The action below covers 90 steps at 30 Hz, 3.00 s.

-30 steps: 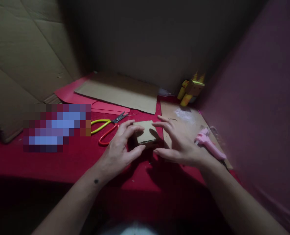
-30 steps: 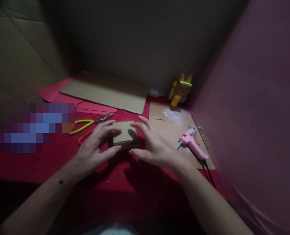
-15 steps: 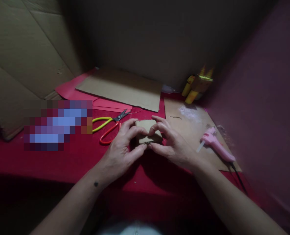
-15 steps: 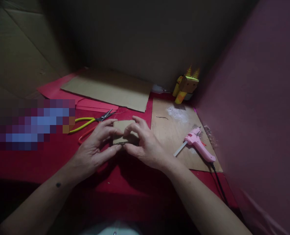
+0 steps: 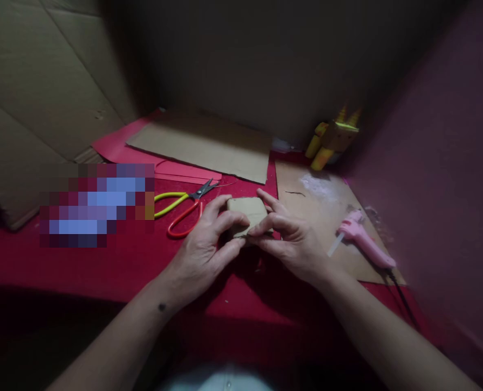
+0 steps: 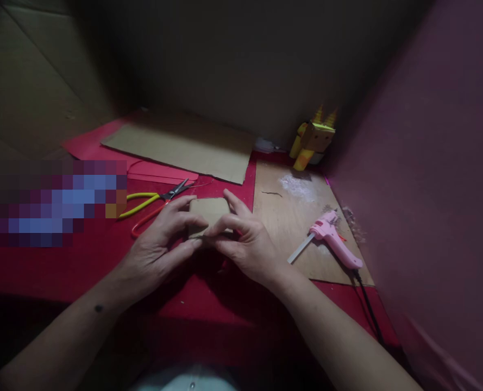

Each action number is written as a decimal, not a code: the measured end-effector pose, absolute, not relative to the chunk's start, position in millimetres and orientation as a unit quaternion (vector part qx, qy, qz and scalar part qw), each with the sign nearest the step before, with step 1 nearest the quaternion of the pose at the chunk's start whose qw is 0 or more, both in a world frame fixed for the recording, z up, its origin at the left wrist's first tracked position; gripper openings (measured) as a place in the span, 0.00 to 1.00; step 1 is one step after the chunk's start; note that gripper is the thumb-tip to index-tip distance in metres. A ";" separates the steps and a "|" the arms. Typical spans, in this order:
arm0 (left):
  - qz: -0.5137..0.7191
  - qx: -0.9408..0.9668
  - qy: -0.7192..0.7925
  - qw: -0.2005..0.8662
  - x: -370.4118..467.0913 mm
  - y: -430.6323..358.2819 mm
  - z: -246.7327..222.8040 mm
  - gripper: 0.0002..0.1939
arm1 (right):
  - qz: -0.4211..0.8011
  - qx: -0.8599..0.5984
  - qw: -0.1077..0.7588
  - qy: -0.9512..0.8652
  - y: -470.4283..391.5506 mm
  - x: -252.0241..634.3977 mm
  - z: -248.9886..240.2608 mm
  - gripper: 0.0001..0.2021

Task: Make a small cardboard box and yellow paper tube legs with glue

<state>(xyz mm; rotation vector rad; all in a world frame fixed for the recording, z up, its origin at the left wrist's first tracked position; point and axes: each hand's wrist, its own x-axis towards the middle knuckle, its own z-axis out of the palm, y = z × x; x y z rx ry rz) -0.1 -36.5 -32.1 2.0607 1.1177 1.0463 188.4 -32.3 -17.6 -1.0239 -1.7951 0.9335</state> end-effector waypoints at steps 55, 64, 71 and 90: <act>0.524 0.657 0.443 0.312 8.7 -53.2 -40.8 0.03 | 0.414 -0.392 0.467 -0.676 -29.3 190.4 -29.0 0.06; 0.534 0.643 0.449 0.316 19.1 -50.2 -46.9 0.04 | 0.417 -0.383 0.474 -0.674 -28.0 190.3 -31.4 0.06; 0.535 0.636 0.465 0.304 21.1 -51.8 -47.7 0.04 | 0.402 -0.385 0.472 -0.684 -28.3 190.5 -30.7 0.06; 0.520 0.694 0.460 0.193 21.1 -52.5 -45.1 0.06 | 0.443 -0.372 0.485 -0.656 -25.4 193.0 -30.0 0.07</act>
